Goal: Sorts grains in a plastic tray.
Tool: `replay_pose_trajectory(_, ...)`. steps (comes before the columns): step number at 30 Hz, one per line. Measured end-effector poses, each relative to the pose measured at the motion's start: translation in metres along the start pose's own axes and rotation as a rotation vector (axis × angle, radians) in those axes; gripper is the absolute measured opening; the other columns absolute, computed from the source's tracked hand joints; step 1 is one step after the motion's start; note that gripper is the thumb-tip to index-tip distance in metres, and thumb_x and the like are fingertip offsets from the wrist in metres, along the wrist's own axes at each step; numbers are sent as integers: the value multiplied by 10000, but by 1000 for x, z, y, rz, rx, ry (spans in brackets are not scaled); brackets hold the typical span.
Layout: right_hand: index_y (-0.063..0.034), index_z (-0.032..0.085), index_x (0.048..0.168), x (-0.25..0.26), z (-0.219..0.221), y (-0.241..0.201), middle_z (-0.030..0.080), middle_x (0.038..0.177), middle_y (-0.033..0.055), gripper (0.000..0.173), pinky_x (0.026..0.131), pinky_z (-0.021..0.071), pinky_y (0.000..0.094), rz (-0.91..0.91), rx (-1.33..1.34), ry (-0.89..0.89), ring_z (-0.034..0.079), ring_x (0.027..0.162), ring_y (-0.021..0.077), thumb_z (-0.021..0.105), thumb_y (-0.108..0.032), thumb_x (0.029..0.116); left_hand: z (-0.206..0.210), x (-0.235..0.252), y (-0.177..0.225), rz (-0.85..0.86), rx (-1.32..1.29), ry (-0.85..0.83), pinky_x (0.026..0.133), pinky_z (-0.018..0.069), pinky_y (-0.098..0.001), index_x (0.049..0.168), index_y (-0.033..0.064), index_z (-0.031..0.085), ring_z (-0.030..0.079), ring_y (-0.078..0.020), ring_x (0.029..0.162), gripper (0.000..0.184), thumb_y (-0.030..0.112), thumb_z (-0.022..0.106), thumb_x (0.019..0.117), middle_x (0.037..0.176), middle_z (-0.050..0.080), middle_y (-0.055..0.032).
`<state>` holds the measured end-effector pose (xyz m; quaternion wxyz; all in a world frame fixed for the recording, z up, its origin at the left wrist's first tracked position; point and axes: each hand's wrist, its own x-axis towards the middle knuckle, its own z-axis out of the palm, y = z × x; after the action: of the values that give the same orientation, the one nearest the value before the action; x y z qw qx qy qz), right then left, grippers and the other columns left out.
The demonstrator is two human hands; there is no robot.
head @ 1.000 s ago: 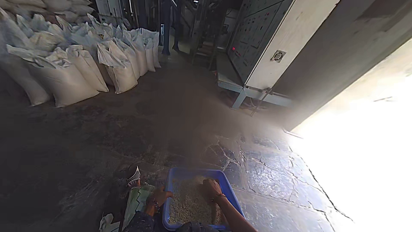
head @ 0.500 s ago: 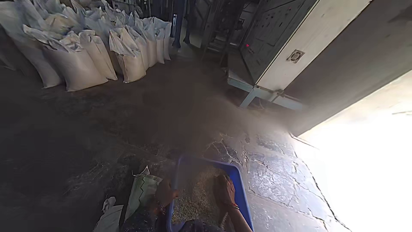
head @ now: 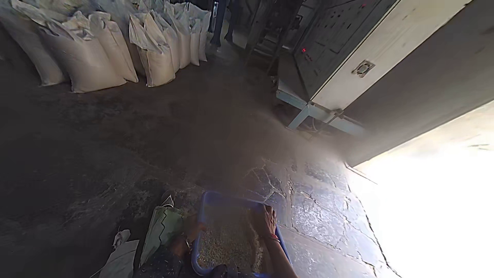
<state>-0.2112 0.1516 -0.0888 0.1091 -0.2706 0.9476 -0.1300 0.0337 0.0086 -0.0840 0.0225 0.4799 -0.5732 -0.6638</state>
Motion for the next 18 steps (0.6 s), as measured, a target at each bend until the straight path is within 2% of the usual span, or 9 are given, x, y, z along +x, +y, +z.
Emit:
replay_pose_trajectory(7,-59,568,1441,5,14,0,469,1505,286,454,1124,423,535,42,-136,-266,461,1399,441,566,-287,1048,0,19,-10,11,-23,-42,1043,468,-500,1341,-82,561,607,-358,1190,498,39,751,897,1278,614,-281)
replay_pose_trajectory(10,-70,575,1431,6,17,0,475,1502,268,442,1115,437,523,52,-153,-273,466,1400,427,547,-297,1054,0,21,-11,8,-29,-45,1022,480,-495,1330,-82,567,620,-347,1157,483,53,749,904,1250,623,-276)
replay_pose_trajectory(15,-76,565,1444,9,18,2,472,1492,285,444,1096,450,528,38,-149,-275,467,1388,446,563,-277,1048,1,27,-9,-21,1,-49,1044,468,-503,1341,-77,561,613,-358,1188,477,86,739,929,1274,618,-279)
replay_pose_trajectory(18,-81,557,1451,8,20,1,470,1498,281,439,1094,448,541,40,-157,-279,464,1392,445,529,-289,1065,2,29,-9,-25,-64,-43,1053,465,-495,1365,-73,542,607,-349,1200,481,107,719,955,1297,608,-275)
